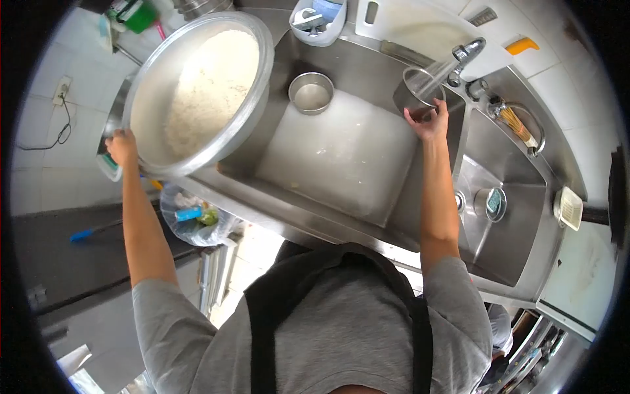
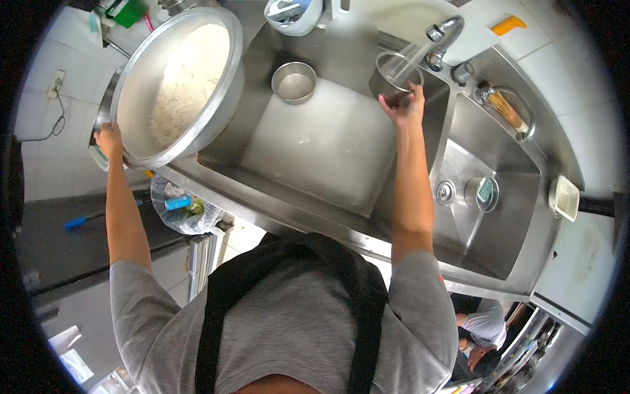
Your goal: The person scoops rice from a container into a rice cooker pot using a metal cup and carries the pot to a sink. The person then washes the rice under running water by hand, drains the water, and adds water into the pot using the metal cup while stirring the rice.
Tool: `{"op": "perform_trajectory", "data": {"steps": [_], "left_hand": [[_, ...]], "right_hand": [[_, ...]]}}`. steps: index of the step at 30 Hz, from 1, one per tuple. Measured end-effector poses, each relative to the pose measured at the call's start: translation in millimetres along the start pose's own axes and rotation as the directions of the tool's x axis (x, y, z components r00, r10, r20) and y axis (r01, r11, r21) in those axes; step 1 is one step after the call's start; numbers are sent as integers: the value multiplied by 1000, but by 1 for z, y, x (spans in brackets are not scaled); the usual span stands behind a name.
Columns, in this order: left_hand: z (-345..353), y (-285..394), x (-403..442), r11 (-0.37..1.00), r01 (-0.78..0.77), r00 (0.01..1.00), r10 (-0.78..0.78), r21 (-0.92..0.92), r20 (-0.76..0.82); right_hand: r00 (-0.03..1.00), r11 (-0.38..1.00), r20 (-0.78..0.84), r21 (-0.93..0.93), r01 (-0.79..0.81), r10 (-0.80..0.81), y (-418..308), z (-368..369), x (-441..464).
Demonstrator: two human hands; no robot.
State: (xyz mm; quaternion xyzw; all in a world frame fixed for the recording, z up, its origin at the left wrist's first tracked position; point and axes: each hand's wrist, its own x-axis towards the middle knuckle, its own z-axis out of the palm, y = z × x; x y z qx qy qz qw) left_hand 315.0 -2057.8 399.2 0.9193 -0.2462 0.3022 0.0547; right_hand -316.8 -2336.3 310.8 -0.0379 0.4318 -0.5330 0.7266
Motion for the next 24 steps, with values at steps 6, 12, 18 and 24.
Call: {"op": "perform_trajectory", "data": {"steps": [6,12,18,24], "left_hand": [[-9,-1,0,998,-40,999,41,-39,24],[-24,12,-8,986,11,998,-22,-168,-67],[-18,5,-7,983,8,999,-14,-185,-33],[-8,0,-5,960,50,998,-34,-276,60]], "right_hand": [[999,999,-39,-9,-38,37,11,-12,0],[994,997,91,-55,-48,53,14,-14,-3],[989,998,140,50,-45,38,11,-13,-3],[999,993,48,117,-1,-5,12,4,0]]}}
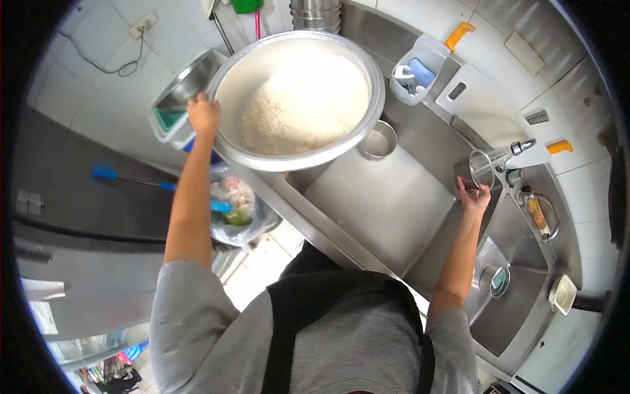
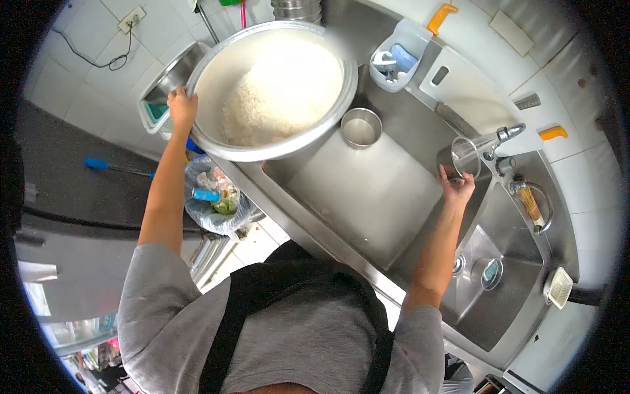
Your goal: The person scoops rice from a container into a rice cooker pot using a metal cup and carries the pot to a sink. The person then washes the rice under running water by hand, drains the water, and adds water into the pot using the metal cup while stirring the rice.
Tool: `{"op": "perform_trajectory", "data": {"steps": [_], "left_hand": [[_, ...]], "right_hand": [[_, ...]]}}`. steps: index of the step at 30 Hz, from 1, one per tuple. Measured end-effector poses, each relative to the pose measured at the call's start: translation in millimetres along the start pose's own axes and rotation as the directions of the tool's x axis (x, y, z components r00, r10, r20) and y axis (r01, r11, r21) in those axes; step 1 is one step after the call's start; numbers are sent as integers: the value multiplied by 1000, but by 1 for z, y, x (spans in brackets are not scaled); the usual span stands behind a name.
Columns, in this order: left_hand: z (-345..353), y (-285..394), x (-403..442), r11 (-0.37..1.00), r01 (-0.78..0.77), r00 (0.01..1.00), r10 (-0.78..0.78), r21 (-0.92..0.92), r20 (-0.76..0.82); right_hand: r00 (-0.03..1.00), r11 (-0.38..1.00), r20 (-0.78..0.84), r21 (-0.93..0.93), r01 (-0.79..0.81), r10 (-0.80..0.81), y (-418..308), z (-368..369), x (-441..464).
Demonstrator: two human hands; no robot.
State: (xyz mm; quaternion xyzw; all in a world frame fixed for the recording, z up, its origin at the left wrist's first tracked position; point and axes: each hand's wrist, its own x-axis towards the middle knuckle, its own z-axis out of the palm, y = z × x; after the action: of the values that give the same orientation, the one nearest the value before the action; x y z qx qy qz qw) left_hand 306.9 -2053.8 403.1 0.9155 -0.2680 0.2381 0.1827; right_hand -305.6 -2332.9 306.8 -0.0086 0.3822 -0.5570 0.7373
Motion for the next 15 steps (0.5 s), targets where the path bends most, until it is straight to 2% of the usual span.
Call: {"op": "perform_trajectory", "data": {"steps": [2,4,6,7,8,10,11,13,15], "left_hand": [[-7,7,-2,1000,-10,999,9,25,35],[-13,10,-7,999,-12,997,9,49,77],[-15,12,-8,982,-159,986,152,105,72],[-15,13,-8,976,-174,979,158,130,127],[-17,13,-7,977,-179,978,164,117,128],[-18,11,-8,978,-201,965,188,56,182],[-16,10,-8,980,-194,966,182,48,183],[-15,7,-5,989,-142,964,148,-43,223],[-19,7,-2,991,-126,960,135,-54,245]], "right_hand": [[1000,1000,25,26,3,-4,9,16,-13],[985,987,-131,103,122,-108,21,34,-23],[980,981,-151,123,148,-129,28,45,-27],[976,977,-173,143,161,-135,30,46,-25],[973,974,-175,143,174,-148,31,46,-24],[994,983,-89,167,80,-65,27,44,-16],[994,984,-86,159,85,-72,27,46,-16],[979,964,-204,256,67,-14,27,57,-16],[984,969,-171,232,80,-40,25,57,-8]]}}
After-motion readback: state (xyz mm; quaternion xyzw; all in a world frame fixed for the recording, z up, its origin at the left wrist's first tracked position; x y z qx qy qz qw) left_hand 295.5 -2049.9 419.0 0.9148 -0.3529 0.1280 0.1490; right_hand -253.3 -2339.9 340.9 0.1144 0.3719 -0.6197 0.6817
